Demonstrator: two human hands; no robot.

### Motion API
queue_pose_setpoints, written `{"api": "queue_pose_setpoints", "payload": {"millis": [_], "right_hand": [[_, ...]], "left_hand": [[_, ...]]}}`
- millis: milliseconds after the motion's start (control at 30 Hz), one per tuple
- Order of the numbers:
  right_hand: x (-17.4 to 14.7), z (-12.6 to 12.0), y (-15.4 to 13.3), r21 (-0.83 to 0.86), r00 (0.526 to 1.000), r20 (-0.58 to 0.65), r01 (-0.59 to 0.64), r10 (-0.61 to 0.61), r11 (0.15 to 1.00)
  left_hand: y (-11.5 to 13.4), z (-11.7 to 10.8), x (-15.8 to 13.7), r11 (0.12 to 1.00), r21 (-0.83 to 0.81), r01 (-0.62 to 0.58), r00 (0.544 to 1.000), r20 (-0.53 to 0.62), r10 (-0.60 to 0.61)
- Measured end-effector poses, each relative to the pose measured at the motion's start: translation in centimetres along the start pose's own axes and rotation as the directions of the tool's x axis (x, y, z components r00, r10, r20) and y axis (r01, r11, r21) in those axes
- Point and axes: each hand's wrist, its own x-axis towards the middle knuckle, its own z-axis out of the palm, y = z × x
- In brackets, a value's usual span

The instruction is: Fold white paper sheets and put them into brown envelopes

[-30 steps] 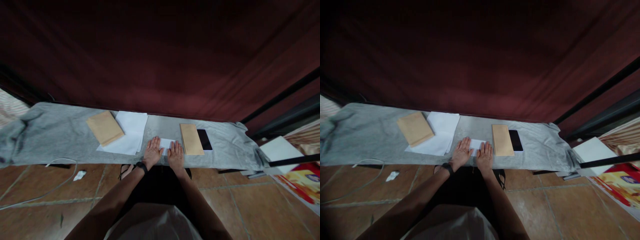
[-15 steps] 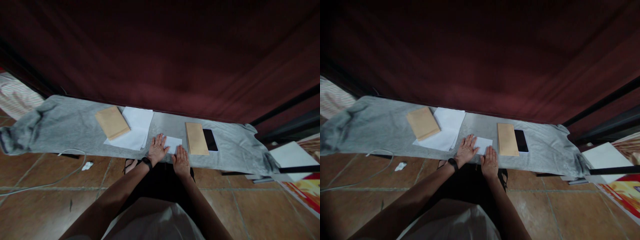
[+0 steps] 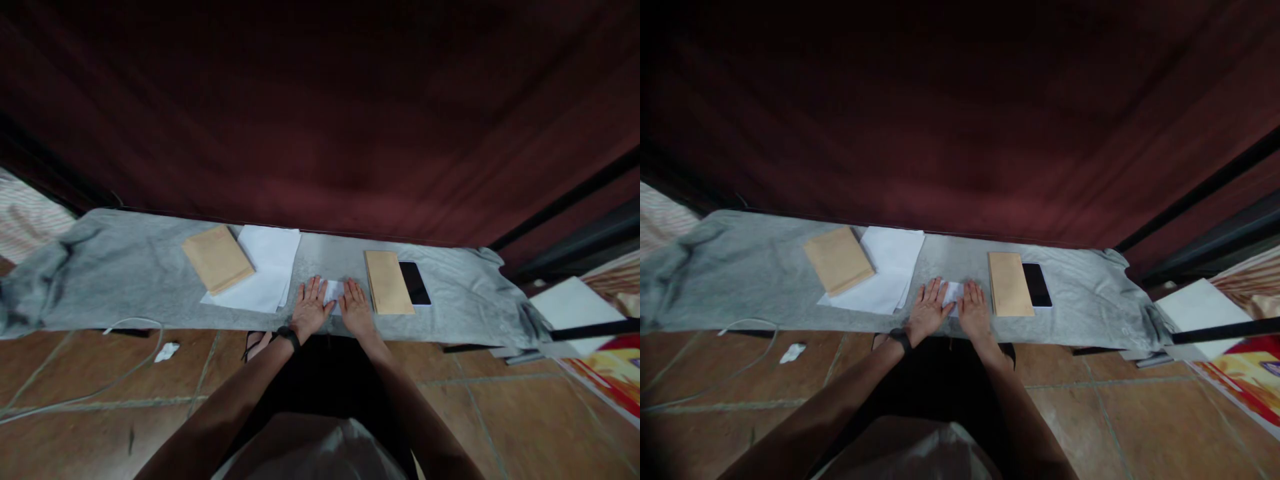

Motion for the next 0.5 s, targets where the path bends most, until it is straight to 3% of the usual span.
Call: {"api": "queue_pose_setpoints", "payload": {"millis": [200,500], "right_hand": [[0.5,0.9,-0.1,-0.021,1.000,0.004,0.002,-0.002,1.000],[3.3,-1.1,1.0,-0.001,0.995,0.100,-0.009,0.009,1.000]], "left_hand": [[-0.4,0.1,-0.1,1.000,0.016,-0.021,0.999,-0.026,0.021],[-0.4,-0.4,-0.2,0.999,0.005,-0.040,0.998,-0.057,0.040]]}}
